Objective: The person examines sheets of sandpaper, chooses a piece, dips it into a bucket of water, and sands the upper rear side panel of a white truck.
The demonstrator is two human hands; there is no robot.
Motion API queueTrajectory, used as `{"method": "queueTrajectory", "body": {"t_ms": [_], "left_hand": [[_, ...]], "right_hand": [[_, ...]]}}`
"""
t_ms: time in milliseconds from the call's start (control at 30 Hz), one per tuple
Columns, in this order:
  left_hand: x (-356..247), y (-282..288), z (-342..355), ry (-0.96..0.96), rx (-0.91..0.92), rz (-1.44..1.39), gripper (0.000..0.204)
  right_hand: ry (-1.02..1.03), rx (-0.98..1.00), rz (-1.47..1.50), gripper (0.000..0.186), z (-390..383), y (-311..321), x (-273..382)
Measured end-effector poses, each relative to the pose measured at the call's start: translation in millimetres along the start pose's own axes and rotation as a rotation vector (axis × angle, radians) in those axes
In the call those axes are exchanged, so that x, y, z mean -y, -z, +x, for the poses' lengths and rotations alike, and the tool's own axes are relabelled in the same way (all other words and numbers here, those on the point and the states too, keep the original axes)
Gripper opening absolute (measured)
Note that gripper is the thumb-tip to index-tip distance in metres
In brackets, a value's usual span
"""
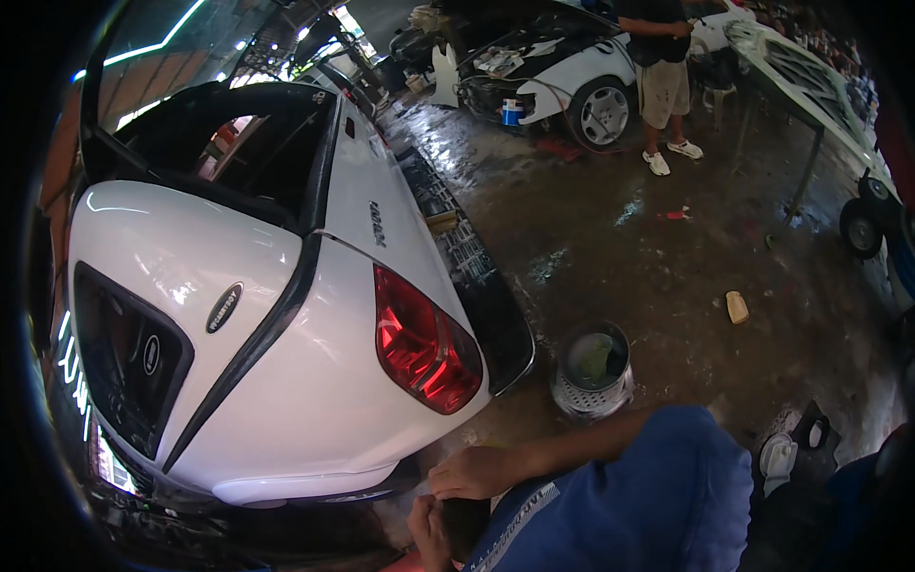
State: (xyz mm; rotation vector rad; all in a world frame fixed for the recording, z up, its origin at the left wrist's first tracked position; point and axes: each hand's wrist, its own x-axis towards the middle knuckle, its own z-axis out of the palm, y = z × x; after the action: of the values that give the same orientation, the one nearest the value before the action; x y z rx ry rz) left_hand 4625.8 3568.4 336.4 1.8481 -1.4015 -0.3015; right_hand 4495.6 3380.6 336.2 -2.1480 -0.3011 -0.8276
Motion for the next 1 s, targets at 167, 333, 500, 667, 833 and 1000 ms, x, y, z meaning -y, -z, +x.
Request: {"method": "queueTrajectory", "body": {"t_ms": [167, 333, 500, 667, 833, 1000], "left_hand": [[-26.2, 12.5, 12.4, 0.106, 0.107, 0.020, 0.018], [-66.5, 26.2, 30.6, 0.090, 0.099, 0.111, 0.013], [-86.3, 39.3, 33.4, 0.225, 0.201, 0.067, 0.015], [-78.1, 43.3, 35.9, 0.123, 0.285, 0.182, 0.021], [-47.5, 41.7, 46.7, 0.031, 0.350, 0.143, 0.021], [-27.3, 50.3, 44.2, -0.024, 0.294, 0.045, 0.033]], "right_hand": [[-0.005, -0.067, 0.022, 0.019, 1.7, -0.3, 2.8], [-0.105, -0.050, 0.051, 0.019, -2.7, 6.4, 0.2], [-0.198, 0.046, -0.021, 0.021, -13.7, 16.3, -6.0], [-0.216, -0.055, -0.067, 0.018, -26.4, 28.6, 13.0], [-0.361, -0.140, -0.340, 0.018, -32.2, 45.5, 42.2], [-0.447, -0.116, -0.368, 0.022, -24.0, 38.2, 75.7]]}}
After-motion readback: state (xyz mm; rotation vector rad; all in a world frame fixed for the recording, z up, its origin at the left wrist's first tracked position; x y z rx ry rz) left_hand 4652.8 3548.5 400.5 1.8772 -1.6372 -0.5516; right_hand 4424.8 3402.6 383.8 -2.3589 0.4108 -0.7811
